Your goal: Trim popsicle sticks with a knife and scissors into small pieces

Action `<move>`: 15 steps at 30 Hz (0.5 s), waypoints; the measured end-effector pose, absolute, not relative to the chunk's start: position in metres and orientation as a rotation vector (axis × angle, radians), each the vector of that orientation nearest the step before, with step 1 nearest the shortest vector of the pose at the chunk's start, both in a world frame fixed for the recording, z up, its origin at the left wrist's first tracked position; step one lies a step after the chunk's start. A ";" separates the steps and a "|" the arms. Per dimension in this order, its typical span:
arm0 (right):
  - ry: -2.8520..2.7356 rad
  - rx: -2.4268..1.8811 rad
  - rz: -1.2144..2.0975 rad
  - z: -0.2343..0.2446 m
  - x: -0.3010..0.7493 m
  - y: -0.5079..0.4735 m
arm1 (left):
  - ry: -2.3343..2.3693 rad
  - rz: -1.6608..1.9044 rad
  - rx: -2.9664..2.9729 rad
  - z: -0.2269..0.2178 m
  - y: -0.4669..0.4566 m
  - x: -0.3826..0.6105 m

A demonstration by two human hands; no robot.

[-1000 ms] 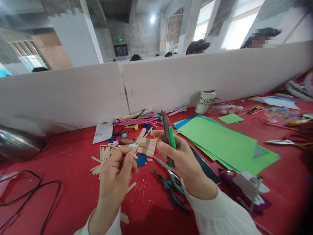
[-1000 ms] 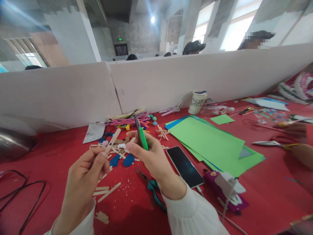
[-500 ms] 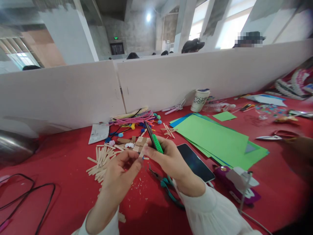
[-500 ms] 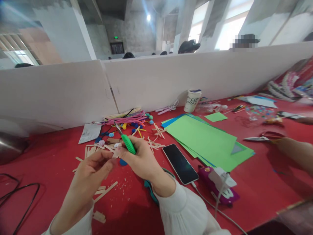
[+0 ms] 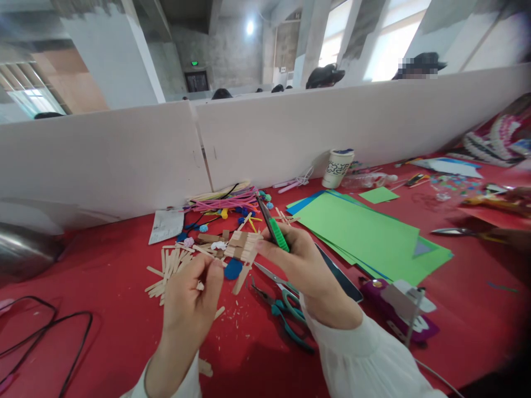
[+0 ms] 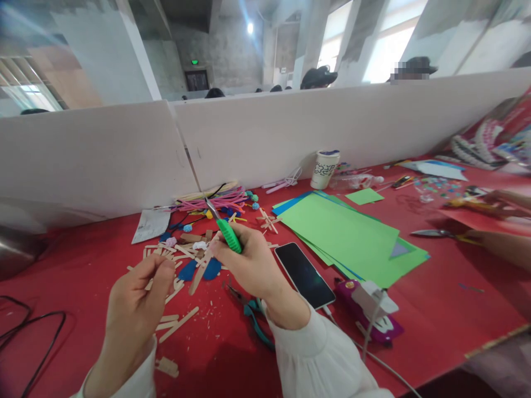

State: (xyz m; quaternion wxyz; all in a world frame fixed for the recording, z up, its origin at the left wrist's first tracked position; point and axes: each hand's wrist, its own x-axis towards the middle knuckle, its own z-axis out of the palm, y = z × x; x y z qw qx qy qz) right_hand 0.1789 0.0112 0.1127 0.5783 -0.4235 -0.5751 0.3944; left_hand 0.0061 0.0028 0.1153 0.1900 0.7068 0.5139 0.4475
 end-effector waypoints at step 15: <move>-1.435 -1.126 0.694 0.118 0.164 0.000 | 1.193 1.559 2.635 0.112 0.008 0.009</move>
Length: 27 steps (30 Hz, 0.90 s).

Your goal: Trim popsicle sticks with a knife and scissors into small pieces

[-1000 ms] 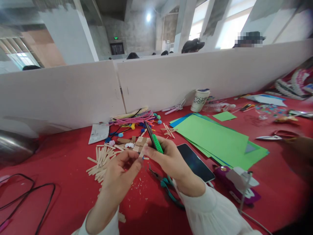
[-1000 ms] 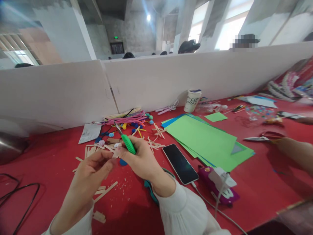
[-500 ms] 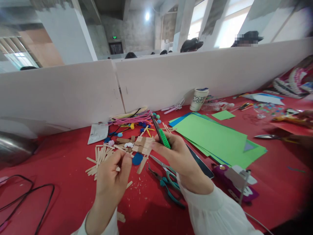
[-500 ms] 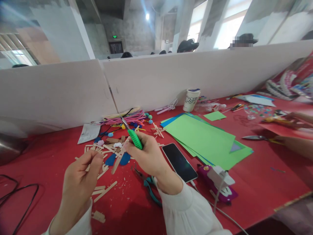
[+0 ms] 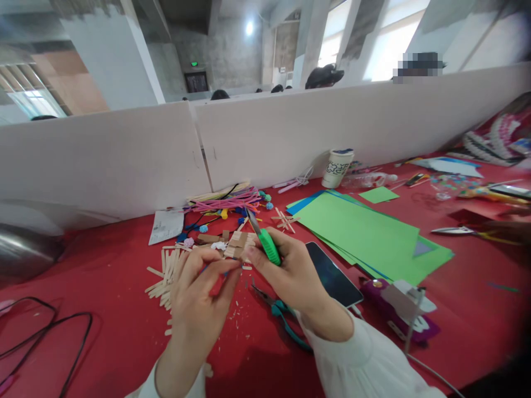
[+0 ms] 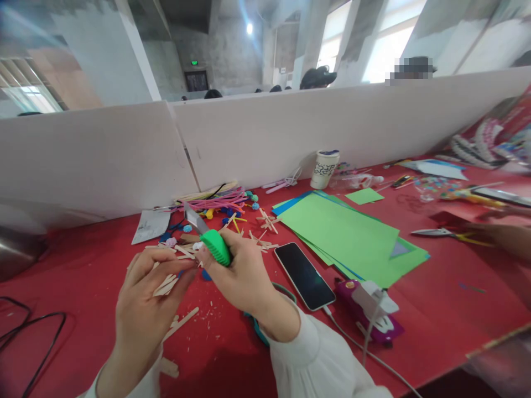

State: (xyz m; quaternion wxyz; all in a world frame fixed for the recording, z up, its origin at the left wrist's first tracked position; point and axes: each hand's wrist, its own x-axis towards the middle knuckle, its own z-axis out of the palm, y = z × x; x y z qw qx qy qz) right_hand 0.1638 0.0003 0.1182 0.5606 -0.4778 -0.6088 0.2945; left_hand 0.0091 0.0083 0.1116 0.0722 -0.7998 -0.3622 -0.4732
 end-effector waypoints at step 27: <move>-1.489 -1.181 0.600 0.119 0.159 -0.005 | -1.352 -1.535 -2.487 0.114 0.008 0.006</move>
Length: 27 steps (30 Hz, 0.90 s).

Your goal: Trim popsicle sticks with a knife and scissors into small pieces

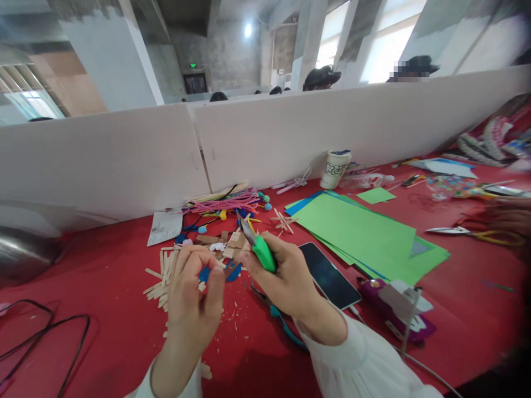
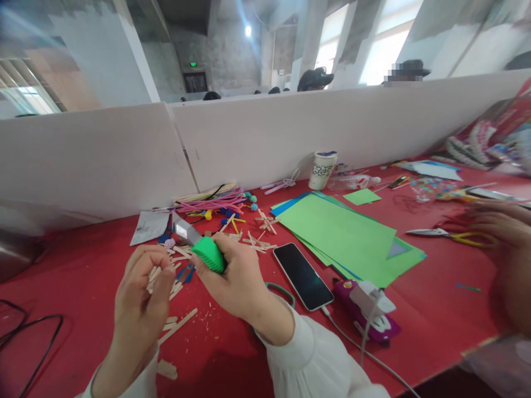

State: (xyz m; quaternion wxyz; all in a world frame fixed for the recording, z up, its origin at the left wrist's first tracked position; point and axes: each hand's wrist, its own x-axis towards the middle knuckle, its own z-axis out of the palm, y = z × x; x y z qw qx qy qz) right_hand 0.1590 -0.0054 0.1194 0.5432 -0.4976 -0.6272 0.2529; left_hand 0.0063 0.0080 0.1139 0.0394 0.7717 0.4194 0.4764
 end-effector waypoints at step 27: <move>-1.469 -0.992 0.972 0.122 0.168 0.000 | 1.089 1.068 2.520 0.121 0.011 0.010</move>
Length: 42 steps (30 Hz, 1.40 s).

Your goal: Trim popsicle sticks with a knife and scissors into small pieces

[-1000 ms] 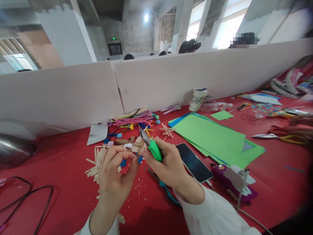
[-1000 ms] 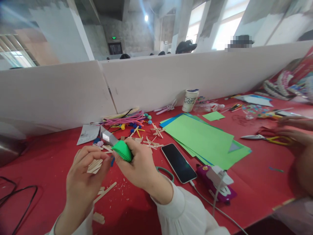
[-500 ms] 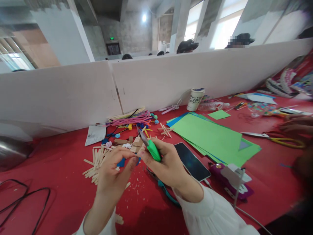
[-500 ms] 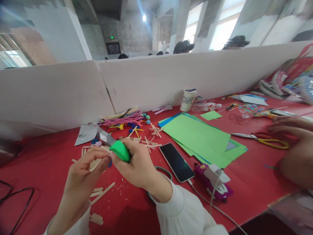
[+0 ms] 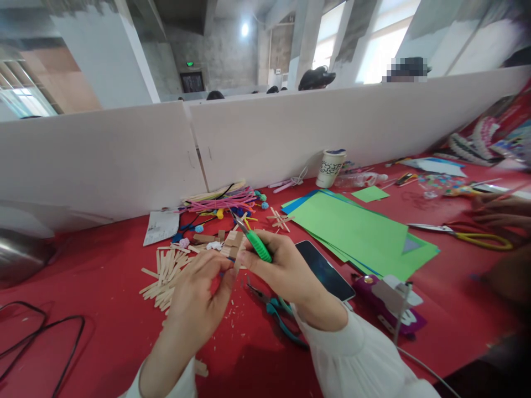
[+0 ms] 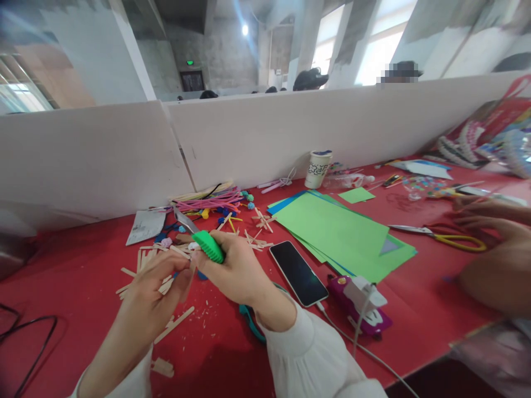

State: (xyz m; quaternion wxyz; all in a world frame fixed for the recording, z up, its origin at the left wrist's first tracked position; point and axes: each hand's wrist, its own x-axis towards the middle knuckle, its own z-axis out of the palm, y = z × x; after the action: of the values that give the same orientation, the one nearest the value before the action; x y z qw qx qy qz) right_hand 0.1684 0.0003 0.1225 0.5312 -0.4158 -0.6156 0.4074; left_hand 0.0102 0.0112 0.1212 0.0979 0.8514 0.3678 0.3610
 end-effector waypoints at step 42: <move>-1.859 -1.117 0.931 0.126 0.168 -0.013 | 1.533 1.741 2.085 0.114 0.013 -0.002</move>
State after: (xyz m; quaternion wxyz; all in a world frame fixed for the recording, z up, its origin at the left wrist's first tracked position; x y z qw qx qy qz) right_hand 0.1684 -0.0127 0.1258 0.3811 -0.4375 -0.7282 0.3648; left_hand -0.0016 0.0134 0.1145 0.0110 0.6684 0.4915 0.5581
